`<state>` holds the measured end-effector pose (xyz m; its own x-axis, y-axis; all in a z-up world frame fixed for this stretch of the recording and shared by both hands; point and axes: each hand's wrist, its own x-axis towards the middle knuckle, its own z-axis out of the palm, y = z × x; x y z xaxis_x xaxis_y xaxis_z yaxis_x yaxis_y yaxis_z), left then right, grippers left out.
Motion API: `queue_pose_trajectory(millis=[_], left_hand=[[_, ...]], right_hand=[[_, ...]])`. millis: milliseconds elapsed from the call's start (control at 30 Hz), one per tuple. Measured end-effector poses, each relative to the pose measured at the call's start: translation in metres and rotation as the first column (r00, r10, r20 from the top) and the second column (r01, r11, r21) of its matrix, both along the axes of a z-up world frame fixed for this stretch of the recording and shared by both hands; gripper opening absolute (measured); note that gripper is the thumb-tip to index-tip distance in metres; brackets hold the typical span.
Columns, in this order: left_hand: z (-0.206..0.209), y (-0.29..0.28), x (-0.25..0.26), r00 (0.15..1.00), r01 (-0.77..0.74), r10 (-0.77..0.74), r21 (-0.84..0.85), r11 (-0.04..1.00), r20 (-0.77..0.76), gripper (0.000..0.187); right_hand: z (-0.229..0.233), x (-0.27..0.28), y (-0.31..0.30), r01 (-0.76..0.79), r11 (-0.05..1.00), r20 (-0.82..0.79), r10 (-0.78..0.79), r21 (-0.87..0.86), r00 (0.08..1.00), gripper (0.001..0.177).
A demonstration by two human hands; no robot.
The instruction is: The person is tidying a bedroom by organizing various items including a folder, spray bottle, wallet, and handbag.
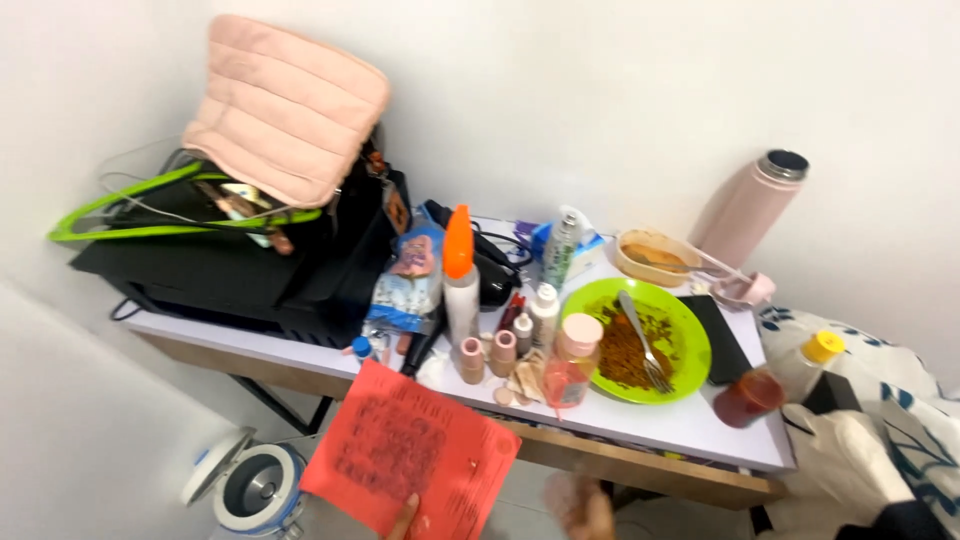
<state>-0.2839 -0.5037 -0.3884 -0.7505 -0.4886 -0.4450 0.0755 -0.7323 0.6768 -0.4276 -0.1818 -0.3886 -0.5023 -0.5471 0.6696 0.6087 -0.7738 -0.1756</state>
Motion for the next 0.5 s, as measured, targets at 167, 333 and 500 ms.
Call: queue_pose_trajectory(millis=[167, 333, 500], left_hand=[[0.123, -0.031, -0.060, 0.984, -0.162, 0.161, -0.003, 0.987, -0.071, 0.058], [0.264, -0.068, -0.088, 0.907, -0.383, 0.374, -0.012, 0.924, -0.194, 0.060], [0.352, -0.103, -0.139, 0.851, -0.454, 0.407, -0.074, 0.888, -0.332, 0.055]], right_hand=[[0.135, 0.017, -0.162, -0.299, 0.768, 0.271, 0.170, 0.566, 0.947, 0.101], [0.247, -0.022, -0.242, -0.337, 0.730, 0.215, 0.260, 0.595, 0.941, 0.116], [0.344, -0.064, -0.307, 0.061, 0.437, 0.004, -0.145, 0.897, 0.989, 0.046]])
